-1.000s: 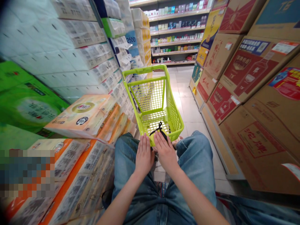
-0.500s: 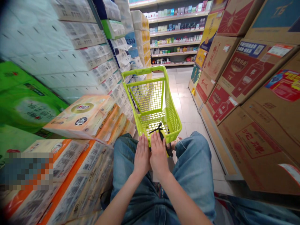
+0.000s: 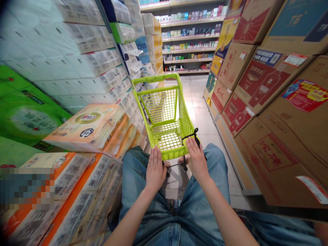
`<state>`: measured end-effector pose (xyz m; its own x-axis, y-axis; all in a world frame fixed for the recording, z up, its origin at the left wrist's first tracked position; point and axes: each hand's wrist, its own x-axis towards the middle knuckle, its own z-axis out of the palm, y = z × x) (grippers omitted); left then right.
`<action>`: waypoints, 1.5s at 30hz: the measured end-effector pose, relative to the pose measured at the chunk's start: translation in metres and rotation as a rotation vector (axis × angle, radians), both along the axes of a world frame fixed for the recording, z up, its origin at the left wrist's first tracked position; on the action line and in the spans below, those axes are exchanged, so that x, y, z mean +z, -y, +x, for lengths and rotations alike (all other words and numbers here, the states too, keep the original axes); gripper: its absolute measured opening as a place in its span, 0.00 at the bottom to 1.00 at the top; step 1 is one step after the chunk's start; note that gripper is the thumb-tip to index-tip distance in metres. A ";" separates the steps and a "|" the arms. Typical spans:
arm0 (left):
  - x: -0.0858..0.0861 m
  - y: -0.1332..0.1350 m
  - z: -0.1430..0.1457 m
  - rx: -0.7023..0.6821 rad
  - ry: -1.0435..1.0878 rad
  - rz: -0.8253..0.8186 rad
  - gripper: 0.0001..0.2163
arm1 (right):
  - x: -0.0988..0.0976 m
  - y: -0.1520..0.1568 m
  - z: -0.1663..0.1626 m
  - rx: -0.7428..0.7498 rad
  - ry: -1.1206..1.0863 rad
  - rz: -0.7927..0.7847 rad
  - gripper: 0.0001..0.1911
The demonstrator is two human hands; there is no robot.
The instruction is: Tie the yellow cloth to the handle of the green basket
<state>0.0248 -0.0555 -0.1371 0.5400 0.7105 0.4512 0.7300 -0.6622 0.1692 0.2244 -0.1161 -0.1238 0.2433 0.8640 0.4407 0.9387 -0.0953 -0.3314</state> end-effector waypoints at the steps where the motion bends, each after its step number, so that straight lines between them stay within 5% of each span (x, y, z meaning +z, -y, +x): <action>1: 0.001 0.000 -0.001 -0.001 -0.002 -0.001 0.41 | 0.000 -0.002 -0.002 -0.034 -0.019 0.012 0.42; 4: 0.002 0.000 -0.003 -0.005 -0.007 -0.006 0.41 | -0.002 -0.010 -0.031 -0.090 -0.047 0.046 0.44; 11: -0.003 -0.001 -0.007 0.016 -0.058 0.034 0.39 | -0.002 -0.020 -0.116 0.083 -0.020 0.025 0.43; 16: -0.002 0.000 -0.003 -0.001 -0.019 -0.006 0.41 | -0.003 -0.005 -0.064 0.191 0.045 -0.003 0.43; 20: 0.001 0.001 -0.002 -0.017 0.002 -0.019 0.42 | -0.007 0.008 0.003 0.029 0.015 0.042 0.43; 23: 0.001 0.000 -0.002 -0.023 0.001 -0.021 0.42 | -0.008 0.007 0.010 -0.091 -0.025 0.049 0.43; 26: -0.001 0.000 -0.003 -0.012 0.011 -0.013 0.42 | -0.006 -0.003 -0.032 -0.117 -0.019 0.038 0.44; 30: -0.005 -0.003 -0.006 0.007 -0.019 0.033 0.41 | -0.002 -0.021 -0.105 0.049 -0.002 0.007 0.43; 33: -0.006 -0.004 -0.007 0.004 -0.050 0.054 0.40 | 0.000 -0.023 -0.121 0.106 0.007 -0.001 0.41; 38: -0.003 -0.002 -0.003 -0.007 -0.031 0.011 0.42 | -0.001 -0.007 -0.062 0.214 0.060 -0.014 0.44; 42: -0.002 0.000 0.001 -0.015 0.005 -0.007 0.42 | 0.000 0.006 0.003 0.083 0.027 0.005 0.44; 45: -0.003 0.001 0.003 -0.008 0.032 -0.007 0.43 | 0.003 0.004 0.012 -0.042 -0.013 0.000 0.44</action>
<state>0.0276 -0.0564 -0.1403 0.5315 0.7093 0.4630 0.7186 -0.6670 0.1968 0.2368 -0.1200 -0.1210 0.2852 0.8531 0.4369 0.9294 -0.1347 -0.3437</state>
